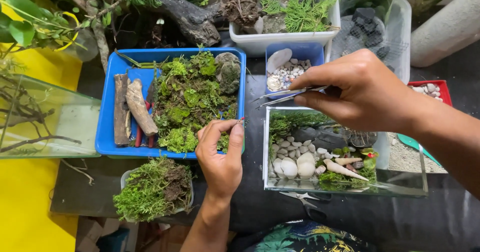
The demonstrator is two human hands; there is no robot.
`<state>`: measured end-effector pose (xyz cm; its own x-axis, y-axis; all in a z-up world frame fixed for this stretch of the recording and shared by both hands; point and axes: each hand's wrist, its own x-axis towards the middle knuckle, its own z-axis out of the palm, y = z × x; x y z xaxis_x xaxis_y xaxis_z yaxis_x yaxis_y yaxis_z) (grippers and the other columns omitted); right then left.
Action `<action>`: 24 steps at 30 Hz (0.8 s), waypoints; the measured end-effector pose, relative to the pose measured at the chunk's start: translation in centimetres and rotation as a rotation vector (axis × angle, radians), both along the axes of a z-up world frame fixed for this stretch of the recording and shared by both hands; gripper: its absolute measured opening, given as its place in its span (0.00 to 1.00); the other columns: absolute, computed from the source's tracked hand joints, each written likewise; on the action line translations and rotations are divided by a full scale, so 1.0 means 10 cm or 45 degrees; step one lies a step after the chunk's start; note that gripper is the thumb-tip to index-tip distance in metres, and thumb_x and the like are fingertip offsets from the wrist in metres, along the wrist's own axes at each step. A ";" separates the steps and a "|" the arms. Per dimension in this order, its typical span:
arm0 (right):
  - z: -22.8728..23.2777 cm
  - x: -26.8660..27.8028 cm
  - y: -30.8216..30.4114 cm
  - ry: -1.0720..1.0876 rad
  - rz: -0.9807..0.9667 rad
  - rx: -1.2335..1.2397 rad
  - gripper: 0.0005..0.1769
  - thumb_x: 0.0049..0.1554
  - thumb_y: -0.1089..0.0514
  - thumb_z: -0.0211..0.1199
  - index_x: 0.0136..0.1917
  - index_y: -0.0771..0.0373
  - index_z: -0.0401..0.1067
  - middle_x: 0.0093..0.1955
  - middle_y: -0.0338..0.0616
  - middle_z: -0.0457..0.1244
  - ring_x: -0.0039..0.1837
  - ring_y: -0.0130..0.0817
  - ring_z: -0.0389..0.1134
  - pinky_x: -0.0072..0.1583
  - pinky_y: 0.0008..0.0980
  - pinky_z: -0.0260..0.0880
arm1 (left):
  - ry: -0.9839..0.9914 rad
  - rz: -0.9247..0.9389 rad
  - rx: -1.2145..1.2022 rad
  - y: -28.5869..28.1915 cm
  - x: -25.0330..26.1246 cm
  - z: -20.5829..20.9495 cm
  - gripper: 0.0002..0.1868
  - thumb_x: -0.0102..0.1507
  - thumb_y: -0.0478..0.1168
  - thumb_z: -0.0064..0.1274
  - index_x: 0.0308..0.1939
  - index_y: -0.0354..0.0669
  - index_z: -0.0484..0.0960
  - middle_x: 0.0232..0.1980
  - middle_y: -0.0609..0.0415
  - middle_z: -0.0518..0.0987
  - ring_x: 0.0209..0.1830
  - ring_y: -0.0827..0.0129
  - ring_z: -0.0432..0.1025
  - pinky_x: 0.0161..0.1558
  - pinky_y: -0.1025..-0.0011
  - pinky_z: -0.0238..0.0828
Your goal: Building a miniature landscape inside a glass tank by arranging moss, stones, and plants using hands and tweezers.
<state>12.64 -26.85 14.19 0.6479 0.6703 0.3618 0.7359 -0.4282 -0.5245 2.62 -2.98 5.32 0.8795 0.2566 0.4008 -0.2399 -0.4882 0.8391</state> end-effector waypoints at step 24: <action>-0.13 -0.47 0.11 0.793 -0.094 0.191 0.20 0.54 0.57 0.72 0.60 0.61 0.76 0.31 0.32 0.51 0.34 0.22 0.51 0.36 0.25 0.54 | -0.300 -0.293 0.266 -0.20 -0.02 0.36 0.06 0.68 0.38 0.50 0.40 0.45 0.81 0.36 0.58 0.80 0.34 0.66 0.73 0.53 0.63 0.54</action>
<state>7.95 -25.71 12.93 0.8094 0.5872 -0.0107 0.2454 -0.3547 -0.9022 2.44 -5.03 8.97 0.7821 -0.0451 0.6215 -0.5374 -0.5537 0.6361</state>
